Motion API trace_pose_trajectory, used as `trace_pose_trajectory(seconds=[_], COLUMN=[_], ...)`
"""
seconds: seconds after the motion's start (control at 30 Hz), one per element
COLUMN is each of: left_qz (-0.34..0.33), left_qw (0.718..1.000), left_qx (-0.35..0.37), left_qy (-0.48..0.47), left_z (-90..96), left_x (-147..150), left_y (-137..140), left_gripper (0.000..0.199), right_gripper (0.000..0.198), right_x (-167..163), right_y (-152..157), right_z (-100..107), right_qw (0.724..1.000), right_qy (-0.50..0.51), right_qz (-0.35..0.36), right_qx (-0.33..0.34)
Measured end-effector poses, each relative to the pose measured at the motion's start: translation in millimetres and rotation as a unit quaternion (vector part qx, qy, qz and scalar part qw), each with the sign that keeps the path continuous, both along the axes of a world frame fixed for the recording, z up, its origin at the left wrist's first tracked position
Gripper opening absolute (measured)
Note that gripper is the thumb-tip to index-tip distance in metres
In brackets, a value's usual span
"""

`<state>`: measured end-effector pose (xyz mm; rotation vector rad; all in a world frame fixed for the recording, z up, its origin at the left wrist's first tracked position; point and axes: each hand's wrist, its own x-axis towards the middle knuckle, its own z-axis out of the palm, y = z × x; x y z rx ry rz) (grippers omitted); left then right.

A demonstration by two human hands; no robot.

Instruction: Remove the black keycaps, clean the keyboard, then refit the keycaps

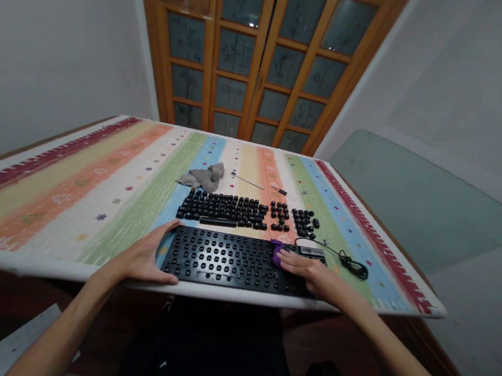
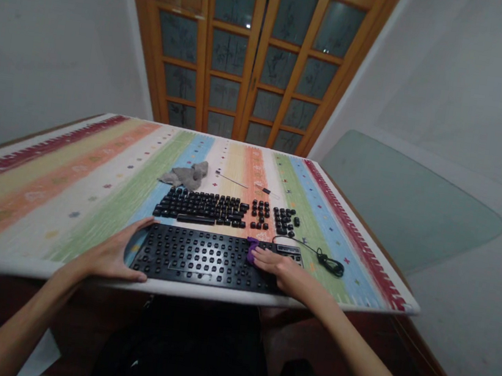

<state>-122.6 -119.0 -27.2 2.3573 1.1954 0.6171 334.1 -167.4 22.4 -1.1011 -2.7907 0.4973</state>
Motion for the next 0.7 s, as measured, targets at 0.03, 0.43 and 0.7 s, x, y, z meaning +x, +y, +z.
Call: trace_pose_trajectory(seconds=[0.03, 0.43, 0.7], left_qz=[-0.001, 0.004, 0.000], left_qw=[1.000, 1.000, 1.000], left_qx=[0.001, 0.003, 0.006], left_qy=[-0.001, -0.019, -0.021], left_z=[0.2, -2.1, 1.1], left_x=[0, 0, 2], left_y=[0, 0, -2], left_gripper=[0.122, 0.121, 0.120], right_gripper=[0.096, 0.084, 0.045], right_x=[2, 55, -5], right_y=[0, -11, -1], right_z=[-1, -5, 43], right_qw=[1.000, 0.998, 0.967], right_qy=[0.005, -0.022, -0.026], right_qz=[-0.005, -0.054, -0.199], right_qx=[0.001, 0.039, 0.156])
